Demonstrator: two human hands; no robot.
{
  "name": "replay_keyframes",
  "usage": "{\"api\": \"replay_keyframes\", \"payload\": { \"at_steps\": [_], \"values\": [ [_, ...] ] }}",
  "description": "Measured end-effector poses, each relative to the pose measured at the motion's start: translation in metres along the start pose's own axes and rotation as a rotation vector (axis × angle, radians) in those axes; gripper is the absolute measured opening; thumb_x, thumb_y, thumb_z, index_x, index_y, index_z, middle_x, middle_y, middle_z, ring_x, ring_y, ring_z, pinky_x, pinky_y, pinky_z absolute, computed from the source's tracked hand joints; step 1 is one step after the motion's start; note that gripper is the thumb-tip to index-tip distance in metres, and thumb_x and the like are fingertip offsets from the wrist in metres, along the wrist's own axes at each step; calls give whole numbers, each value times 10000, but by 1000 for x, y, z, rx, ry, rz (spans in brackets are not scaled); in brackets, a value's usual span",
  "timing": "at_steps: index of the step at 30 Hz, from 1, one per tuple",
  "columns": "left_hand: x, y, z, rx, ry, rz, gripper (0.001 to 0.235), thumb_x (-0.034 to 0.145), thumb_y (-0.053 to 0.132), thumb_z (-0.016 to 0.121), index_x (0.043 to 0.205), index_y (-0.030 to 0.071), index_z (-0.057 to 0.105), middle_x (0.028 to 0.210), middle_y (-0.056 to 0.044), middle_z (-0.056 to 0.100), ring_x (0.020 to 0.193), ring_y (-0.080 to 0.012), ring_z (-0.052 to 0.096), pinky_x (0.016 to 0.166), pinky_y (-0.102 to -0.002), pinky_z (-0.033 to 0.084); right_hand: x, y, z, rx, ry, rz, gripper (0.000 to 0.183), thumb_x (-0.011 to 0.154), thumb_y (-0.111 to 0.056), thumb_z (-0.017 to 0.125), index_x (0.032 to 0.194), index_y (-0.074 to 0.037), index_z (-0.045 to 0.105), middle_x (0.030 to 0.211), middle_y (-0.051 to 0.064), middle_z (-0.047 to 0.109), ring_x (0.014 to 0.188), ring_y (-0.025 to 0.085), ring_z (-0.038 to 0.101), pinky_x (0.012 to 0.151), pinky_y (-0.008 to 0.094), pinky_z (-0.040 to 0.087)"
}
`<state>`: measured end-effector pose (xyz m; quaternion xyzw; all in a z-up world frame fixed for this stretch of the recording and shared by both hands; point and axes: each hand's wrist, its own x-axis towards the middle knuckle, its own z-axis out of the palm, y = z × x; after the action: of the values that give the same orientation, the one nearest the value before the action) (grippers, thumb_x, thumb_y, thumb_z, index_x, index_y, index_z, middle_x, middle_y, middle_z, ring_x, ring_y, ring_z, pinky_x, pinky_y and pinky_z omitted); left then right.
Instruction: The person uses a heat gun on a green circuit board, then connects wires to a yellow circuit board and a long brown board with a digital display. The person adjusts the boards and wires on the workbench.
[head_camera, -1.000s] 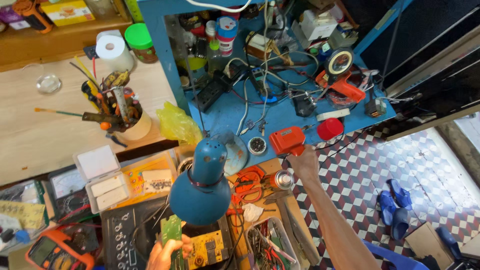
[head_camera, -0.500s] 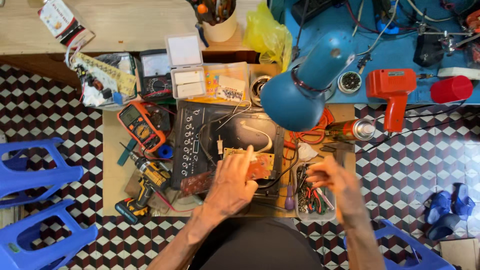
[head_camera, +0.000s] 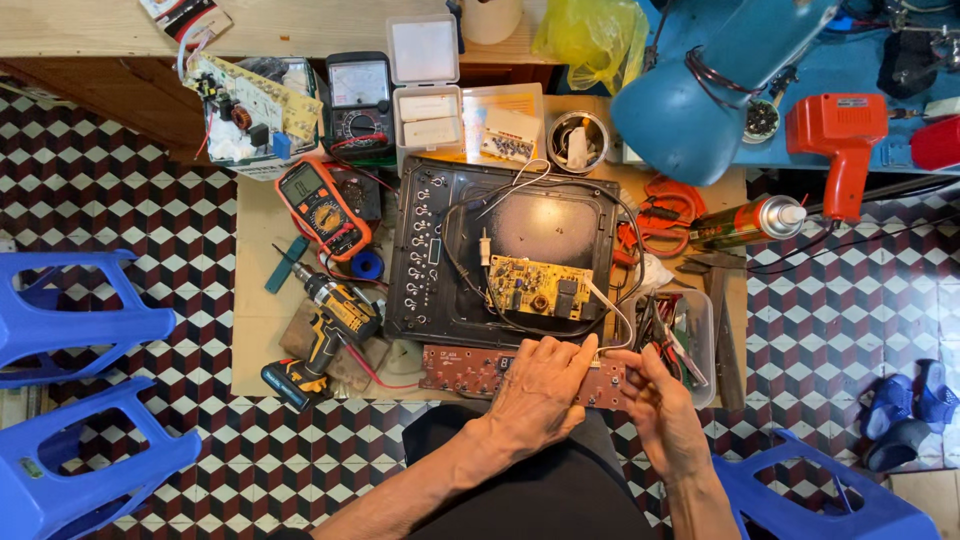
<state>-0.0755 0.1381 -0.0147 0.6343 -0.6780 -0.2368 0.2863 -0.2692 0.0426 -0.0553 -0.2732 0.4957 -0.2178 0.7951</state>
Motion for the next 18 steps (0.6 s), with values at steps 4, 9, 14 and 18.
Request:
{"api": "replay_keyframes", "payload": {
  "at_steps": [4, 9, 14, 18],
  "values": [
    [-26, -8, -17, 20, -12, 34, 896, 676, 122, 817, 1469, -77, 450, 1170, -128, 608, 1095, -298, 548, 972, -425, 413, 19, 1, 28, 83, 6, 210, 565, 948, -508, 555, 1123, 12, 689, 1013, 152, 725, 897, 220, 706, 818, 368, 546],
    [-49, -24, -29, 83, -108, 32, 884, 650, 118, 845, 1433, -49, 469, 1148, -129, 611, 1102, -307, 551, 973, -429, 416, 50, -8, 54, -50, -63, 157, 406, 941, -344, 663, 1215, -44, 667, 1013, 107, 728, 866, 165, 682, 812, 342, 534],
    [-50, -37, -26, 142, -77, -19, 889, 655, 88, 831, 1448, -51, 453, 1166, -126, 616, 1097, -298, 557, 971, -417, 426, 78, -7, 54, -240, 5, -69, 388, 942, -223, 653, 1266, -11, 675, 951, 78, 731, 738, 124, 655, 680, 257, 528],
    [-40, -39, -25, 117, -106, -81, 915, 682, 47, 818, 1501, -47, 423, 1156, -110, 619, 1055, -279, 564, 953, -402, 431, 96, 0, 56, -444, -1, -146, 340, 978, -210, 597, 1203, 18, 711, 846, 39, 705, 637, 84, 577, 577, 215, 468]
  ]
}}
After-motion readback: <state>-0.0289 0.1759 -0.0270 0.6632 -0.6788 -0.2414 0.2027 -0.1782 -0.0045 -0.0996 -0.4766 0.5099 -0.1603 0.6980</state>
